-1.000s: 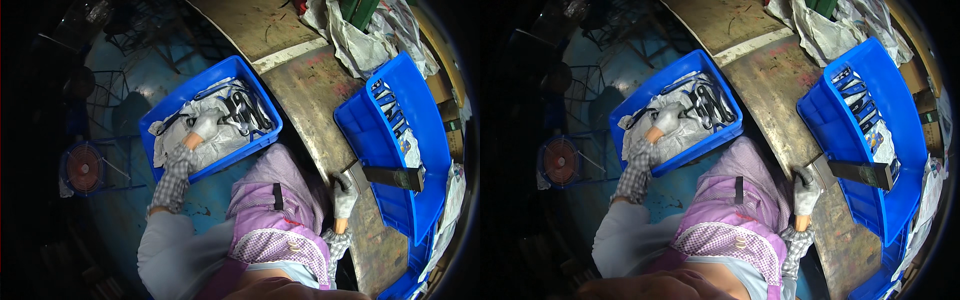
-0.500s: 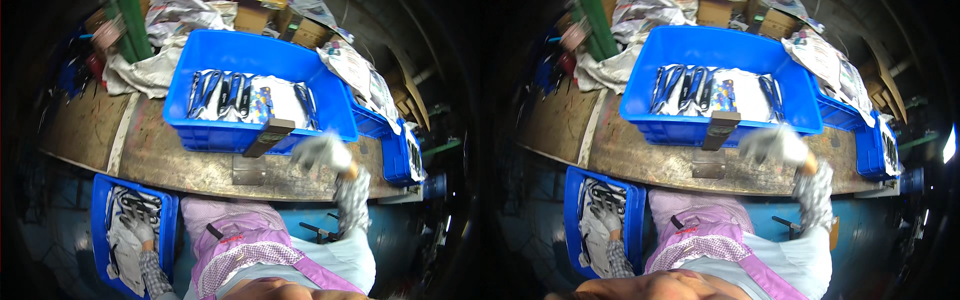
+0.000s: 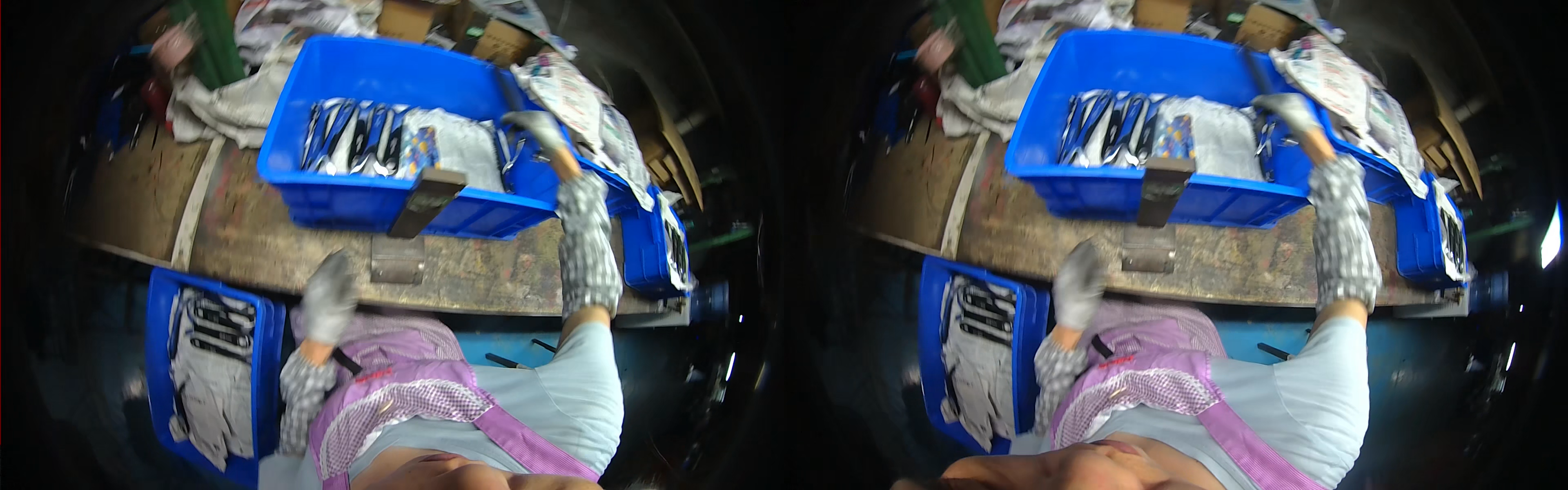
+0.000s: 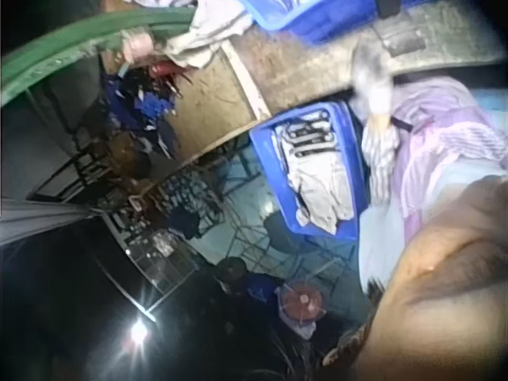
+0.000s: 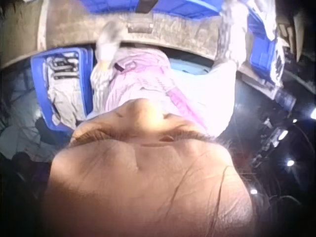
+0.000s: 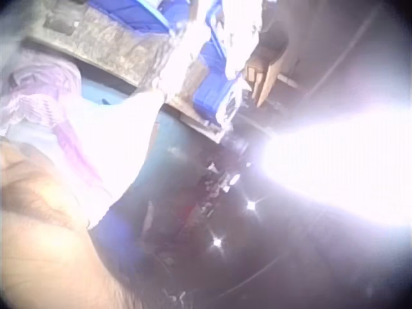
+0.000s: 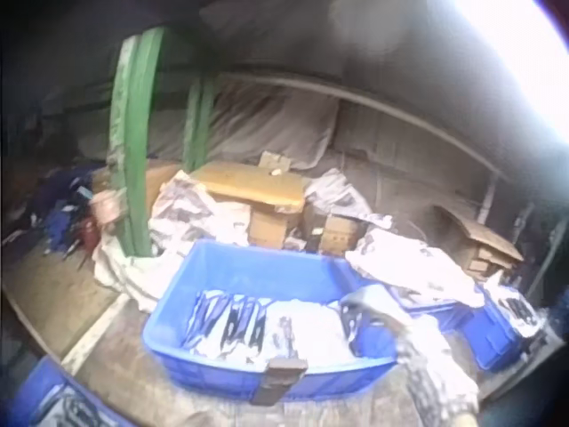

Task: The person picks up metal components, checks them against a fixed inspection jig on a workbench, and sorts them into a blue storage bin by hand.

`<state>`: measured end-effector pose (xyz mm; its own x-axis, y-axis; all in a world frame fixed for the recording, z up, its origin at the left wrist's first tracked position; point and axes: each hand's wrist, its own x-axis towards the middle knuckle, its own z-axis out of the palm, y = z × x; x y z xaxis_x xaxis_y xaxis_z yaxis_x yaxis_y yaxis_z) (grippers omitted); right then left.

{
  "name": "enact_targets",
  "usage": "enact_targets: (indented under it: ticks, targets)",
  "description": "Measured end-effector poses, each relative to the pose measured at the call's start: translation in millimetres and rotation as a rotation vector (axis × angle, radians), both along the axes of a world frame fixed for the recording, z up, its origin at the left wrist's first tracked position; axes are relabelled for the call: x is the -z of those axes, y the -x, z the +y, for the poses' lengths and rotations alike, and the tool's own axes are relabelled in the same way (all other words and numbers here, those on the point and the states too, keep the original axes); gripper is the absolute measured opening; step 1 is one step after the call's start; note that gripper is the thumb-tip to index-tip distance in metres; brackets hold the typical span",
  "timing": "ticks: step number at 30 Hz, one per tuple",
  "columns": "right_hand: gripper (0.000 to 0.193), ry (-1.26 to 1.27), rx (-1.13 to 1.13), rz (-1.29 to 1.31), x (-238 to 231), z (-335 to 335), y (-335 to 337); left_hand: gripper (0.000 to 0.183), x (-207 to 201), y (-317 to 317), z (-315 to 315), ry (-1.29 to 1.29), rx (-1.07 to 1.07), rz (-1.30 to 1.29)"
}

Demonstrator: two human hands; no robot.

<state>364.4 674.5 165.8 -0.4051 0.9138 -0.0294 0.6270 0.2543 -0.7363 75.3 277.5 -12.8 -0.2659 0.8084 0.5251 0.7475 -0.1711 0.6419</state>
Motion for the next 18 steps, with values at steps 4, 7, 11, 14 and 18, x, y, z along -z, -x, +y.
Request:
enact_targets:
  ticks: [4, 7, 11, 14, 18]
  targets:
    - [0.028, 0.099, -0.182, 0.72, -29.1, -154.4, 12.8, 0.041, 7.9, -37.5, 13.3, 0.38, 0.097, 0.276]
    - [0.02, 0.171, -0.018, 0.204, 29.6, -236.9, 45.1, 0.031, 19.7, -28.4, 5.5, 0.194, 0.085, 0.186]
    - [0.013, 0.157, -0.13, 0.313, 118.6, -259.7, 82.4, 0.022, 20.7, -14.7, 1.6, 0.123, -0.02, 0.196]
    - [0.014, 0.182, -0.146, 0.204, 143.4, -249.9, 93.4, 0.023, 10.8, -17.1, 6.3, 0.093, -0.109, 0.188]
    - [0.026, 0.002, -0.211, 0.267, 144.3, -242.0, 94.0, 0.032, 0.2, -36.3, 22.2, 0.248, -0.223, -0.104]
